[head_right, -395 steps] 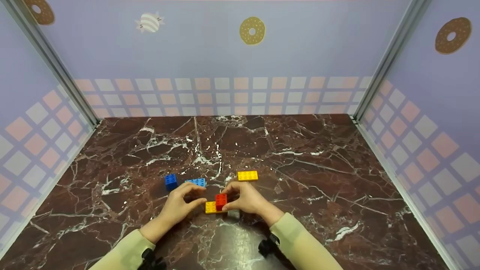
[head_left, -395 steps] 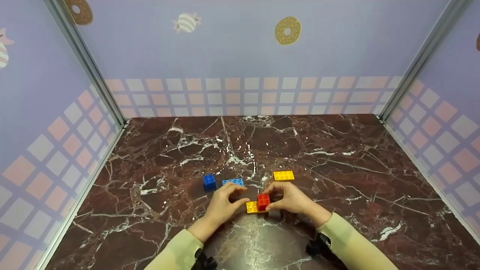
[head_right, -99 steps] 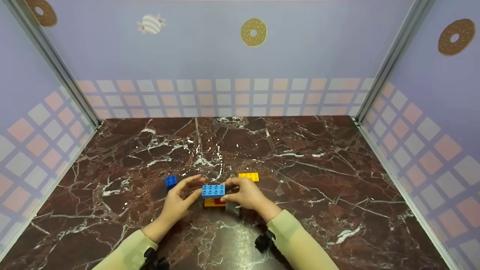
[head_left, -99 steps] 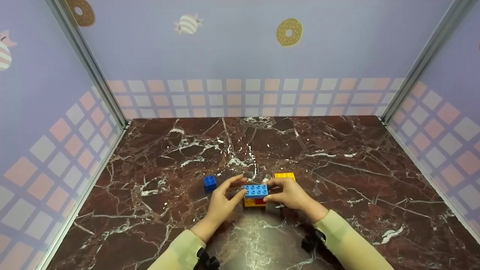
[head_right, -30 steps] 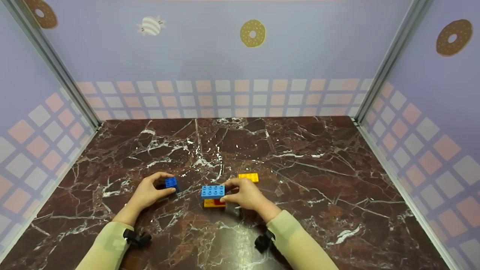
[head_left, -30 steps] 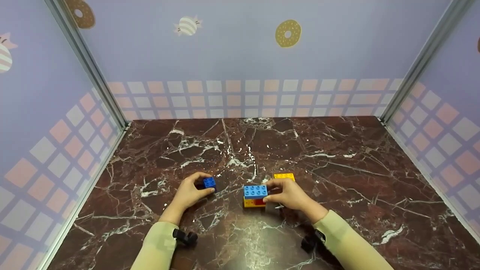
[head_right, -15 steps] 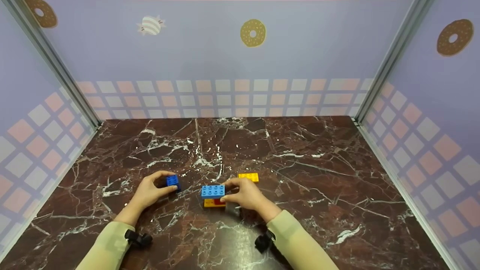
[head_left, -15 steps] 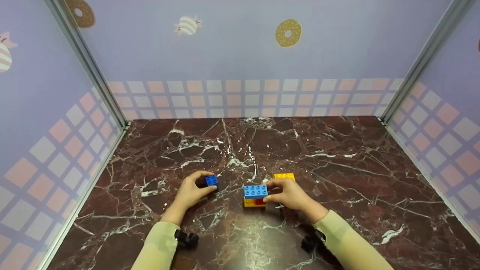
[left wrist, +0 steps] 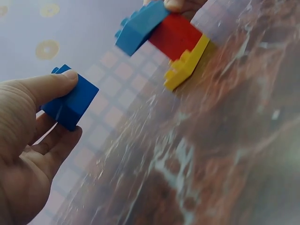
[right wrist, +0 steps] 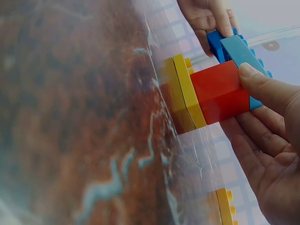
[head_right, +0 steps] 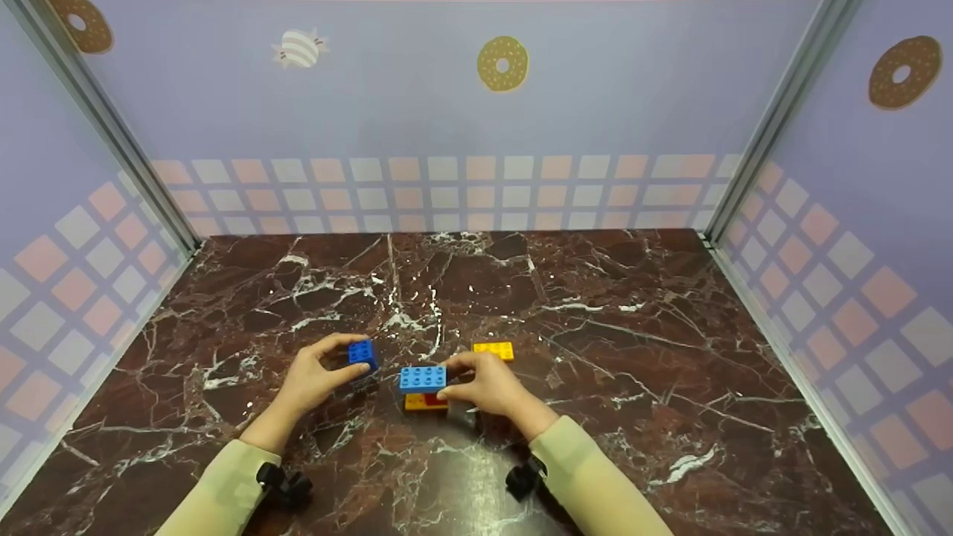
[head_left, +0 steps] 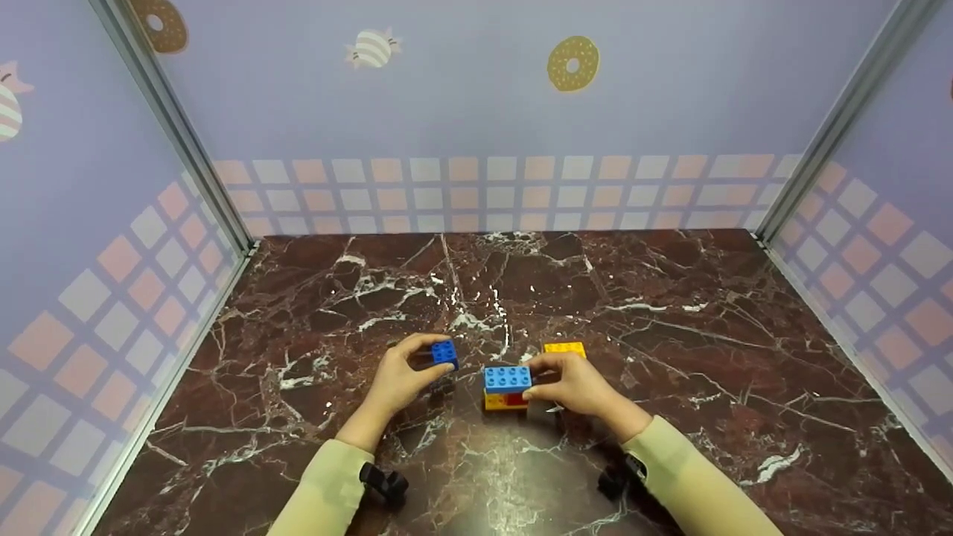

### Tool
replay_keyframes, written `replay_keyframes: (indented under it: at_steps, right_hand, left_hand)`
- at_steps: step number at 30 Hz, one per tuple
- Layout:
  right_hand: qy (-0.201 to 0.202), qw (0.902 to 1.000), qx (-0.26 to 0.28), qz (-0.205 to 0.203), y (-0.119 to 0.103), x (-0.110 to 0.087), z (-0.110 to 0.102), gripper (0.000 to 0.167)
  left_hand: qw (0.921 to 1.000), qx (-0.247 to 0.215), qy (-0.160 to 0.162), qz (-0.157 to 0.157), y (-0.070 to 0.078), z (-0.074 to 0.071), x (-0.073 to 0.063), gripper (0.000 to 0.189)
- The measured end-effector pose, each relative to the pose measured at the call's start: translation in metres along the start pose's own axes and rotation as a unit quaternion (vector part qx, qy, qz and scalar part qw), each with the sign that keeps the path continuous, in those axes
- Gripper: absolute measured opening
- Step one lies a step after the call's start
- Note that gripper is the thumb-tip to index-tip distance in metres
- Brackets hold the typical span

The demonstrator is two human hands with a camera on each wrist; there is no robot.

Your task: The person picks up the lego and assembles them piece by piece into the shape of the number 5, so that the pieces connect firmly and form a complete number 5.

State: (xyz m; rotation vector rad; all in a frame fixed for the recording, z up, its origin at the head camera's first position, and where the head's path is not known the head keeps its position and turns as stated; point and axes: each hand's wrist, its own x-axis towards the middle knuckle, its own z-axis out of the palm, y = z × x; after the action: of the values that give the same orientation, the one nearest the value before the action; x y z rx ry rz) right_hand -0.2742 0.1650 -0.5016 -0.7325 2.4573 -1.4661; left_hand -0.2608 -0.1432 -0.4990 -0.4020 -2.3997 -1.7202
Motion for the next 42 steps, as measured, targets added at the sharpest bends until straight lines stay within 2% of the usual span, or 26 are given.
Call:
replay_keyframes:
  at_steps: [6,13,19,23,30,42]
  right_hand:
    - [-0.002,0.9999,0.005,-0.01,0.0,0.0,-0.001,0.038]
    - [0.002,1.0,0.007,-0.004,0.001,0.0,0.0,0.038]
    - [0.001,0.9999,0.015,-0.004,0.0,0.0,-0.001,0.039]
    - [0.001,0.9998,0.018,-0.008,0.001,-0.001,-0.001,0.039]
    - [0.002,0.9997,0.013,-0.019,0.002,0.0,0.0,0.037]
    - [0.002,0.9998,0.014,-0.015,-0.001,0.0,0.001,0.036]
  left_hand:
    - [0.9999,-0.01,-0.005,0.002,0.01,0.009,-0.002,0.042]
    - [0.9967,-0.081,-0.005,0.0,0.021,0.022,-0.004,0.046]
    - [0.9966,-0.081,0.011,0.008,0.025,0.033,-0.006,0.044]
    - [0.9959,-0.089,0.01,0.009,0.027,0.04,-0.006,0.044]
    - [0.9954,-0.087,0.002,0.042,0.031,0.05,-0.003,0.043]
    - [0.9944,-0.103,-0.018,0.018,0.032,0.059,-0.006,0.042]
